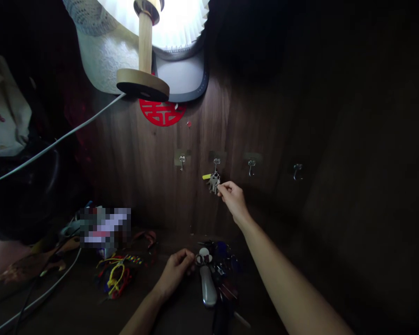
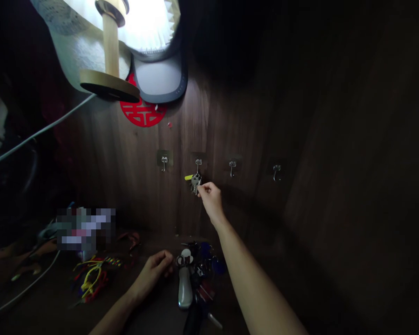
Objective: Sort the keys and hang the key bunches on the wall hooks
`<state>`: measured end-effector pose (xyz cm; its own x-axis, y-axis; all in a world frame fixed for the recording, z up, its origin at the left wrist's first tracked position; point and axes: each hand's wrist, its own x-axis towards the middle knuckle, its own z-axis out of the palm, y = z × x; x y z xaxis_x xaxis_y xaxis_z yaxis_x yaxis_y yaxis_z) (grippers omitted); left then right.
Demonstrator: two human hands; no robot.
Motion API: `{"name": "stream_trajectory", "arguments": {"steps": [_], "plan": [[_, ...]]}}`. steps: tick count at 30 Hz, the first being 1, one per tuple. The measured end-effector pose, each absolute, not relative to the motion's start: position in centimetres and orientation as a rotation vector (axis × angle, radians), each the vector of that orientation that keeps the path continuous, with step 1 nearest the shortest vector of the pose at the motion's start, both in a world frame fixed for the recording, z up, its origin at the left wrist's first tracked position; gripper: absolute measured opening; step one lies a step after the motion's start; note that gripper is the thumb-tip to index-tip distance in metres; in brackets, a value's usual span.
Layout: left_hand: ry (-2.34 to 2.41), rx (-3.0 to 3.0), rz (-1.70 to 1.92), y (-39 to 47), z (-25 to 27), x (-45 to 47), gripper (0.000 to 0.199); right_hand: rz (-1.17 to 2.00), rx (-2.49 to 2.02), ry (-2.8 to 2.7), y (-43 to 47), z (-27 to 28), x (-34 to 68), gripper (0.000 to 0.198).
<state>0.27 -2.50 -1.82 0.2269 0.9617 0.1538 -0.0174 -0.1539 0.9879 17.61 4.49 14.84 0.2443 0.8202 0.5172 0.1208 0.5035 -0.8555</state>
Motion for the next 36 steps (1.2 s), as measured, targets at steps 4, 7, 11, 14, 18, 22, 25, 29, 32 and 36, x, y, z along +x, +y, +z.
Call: {"name": "stream_trajectory", "arguments": {"steps": [4, 7, 11, 14, 18, 22, 25, 29, 32, 36], "plan": [[0.981, 1.415, 1.139, -2.6, -1.7, 0.3, 0.047, 0.628, -0.985, -1.292, 3.1, 12.1, 18.1, 0.022], [0.985, 1.421, 1.134, -2.7, -1.8, 0.2, 0.046, 0.656, -1.026, -1.297, 1.9, 10.1, 18.5, 0.025], [0.986, 1.432, 1.128, -2.9, -1.7, 0.2, 0.042, 0.684, -1.082, -1.290, 0.5, 7.4, 19.3, 0.028], [0.999, 1.437, 1.127, -3.2, -1.6, 0.3, 0.040, 0.699, -1.108, -1.290, -0.4, 5.3, 20.2, 0.032], [1.016, 1.480, 1.125, -3.5, -1.5, 0.5, 0.039, 0.723, -1.141, -1.279, -1.4, 2.8, 21.4, 0.035], [1.033, 1.563, 1.105, -3.6, -1.6, 0.6, 0.037, 0.725, -1.189, -1.251, -2.0, 0.5, 22.7, 0.036], [1.067, 1.657, 1.097, -3.7, -1.7, 0.5, 0.033, 0.659, -1.254, -1.260, -2.1, -1.0, 23.9, 0.036], [1.138, 1.845, 1.120, -4.0, -1.5, 0.5, 0.022, 0.562, -1.326, -1.301, -1.8, -2.3, 25.2, 0.031], [1.119, 2.055, 1.118, -4.2, -1.4, 0.4, 0.024, 0.500, -1.352, -1.340, -1.6, -2.5, 25.6, 0.023], [1.074, 2.370, 0.947, -4.3, -1.9, 0.6, 0.044, 0.361, -1.407, -1.536, -1.7, -2.4, 25.0, 0.023]]}}
